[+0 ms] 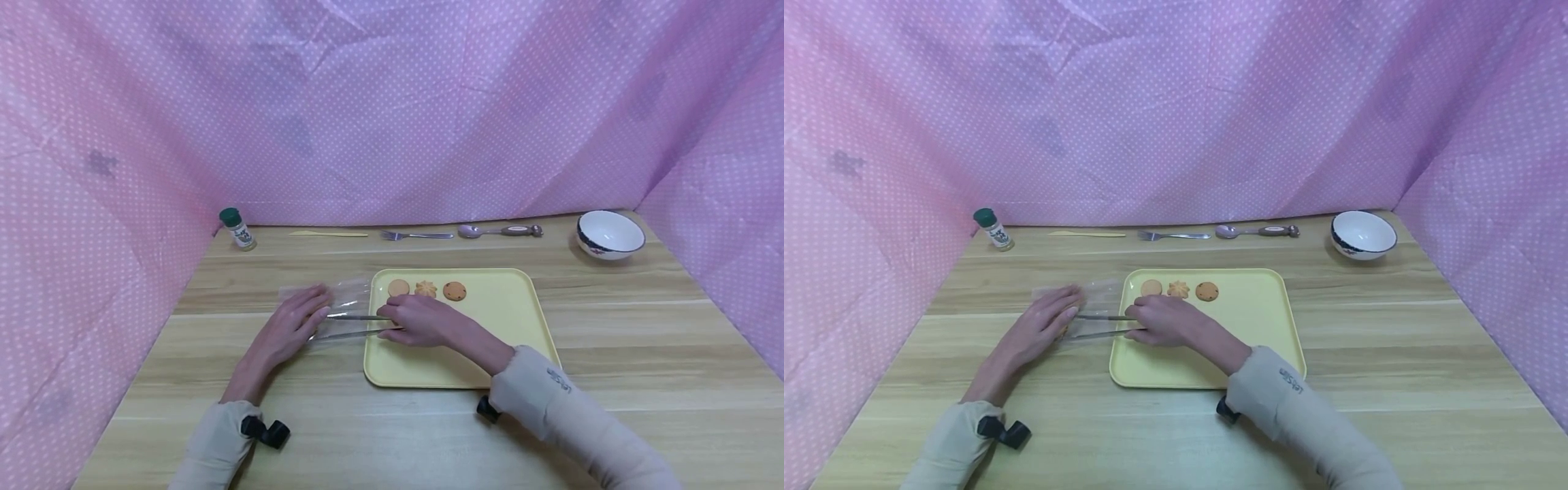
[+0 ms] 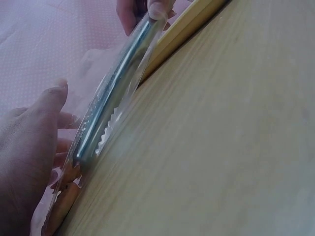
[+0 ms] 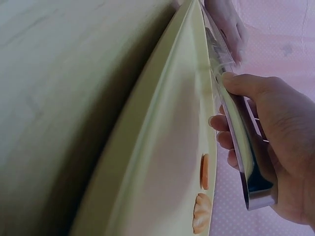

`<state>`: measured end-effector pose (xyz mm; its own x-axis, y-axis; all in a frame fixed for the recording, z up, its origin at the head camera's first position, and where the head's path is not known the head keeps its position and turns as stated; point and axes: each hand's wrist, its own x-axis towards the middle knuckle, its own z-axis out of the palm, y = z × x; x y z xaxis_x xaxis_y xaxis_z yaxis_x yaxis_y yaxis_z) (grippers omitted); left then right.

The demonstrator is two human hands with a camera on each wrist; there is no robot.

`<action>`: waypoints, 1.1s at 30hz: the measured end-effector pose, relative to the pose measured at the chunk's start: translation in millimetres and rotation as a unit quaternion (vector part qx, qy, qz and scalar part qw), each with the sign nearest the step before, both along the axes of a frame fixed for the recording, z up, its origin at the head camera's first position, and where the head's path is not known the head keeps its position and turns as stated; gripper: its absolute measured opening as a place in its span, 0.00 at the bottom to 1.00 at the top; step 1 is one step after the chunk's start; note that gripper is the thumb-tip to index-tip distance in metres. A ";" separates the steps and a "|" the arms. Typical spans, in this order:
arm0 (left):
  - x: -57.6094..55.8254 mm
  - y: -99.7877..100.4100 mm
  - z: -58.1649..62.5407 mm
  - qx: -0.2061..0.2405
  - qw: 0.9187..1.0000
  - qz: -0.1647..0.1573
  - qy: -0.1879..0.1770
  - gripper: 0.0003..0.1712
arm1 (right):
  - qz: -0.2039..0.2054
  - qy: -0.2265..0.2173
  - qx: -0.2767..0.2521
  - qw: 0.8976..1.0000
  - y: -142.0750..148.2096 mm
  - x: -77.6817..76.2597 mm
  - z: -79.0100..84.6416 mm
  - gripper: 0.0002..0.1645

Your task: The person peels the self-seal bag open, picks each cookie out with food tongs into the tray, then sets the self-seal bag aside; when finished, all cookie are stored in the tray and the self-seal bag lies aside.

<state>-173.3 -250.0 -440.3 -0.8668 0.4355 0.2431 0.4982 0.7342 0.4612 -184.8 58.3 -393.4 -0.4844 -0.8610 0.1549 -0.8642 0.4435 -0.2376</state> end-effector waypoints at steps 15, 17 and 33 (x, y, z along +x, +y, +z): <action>-1.1 -1.1 -0.5 -0.003 1.000 -0.003 -0.001 0.25 | -0.008 -0.002 0.005 1.000 -7.0 -0.8 -1.7 0.13; -0.7 -1.0 -0.3 -0.004 1.000 -0.002 -0.003 0.25 | -0.008 -0.002 0.004 1.000 -7.2 -0.5 -2.2 0.13; 0.8 -0.4 -1.4 -0.001 1.000 0.000 -0.005 0.26 | 0.009 0.023 -0.014 1.000 -0.8 1.9 -5.9 0.12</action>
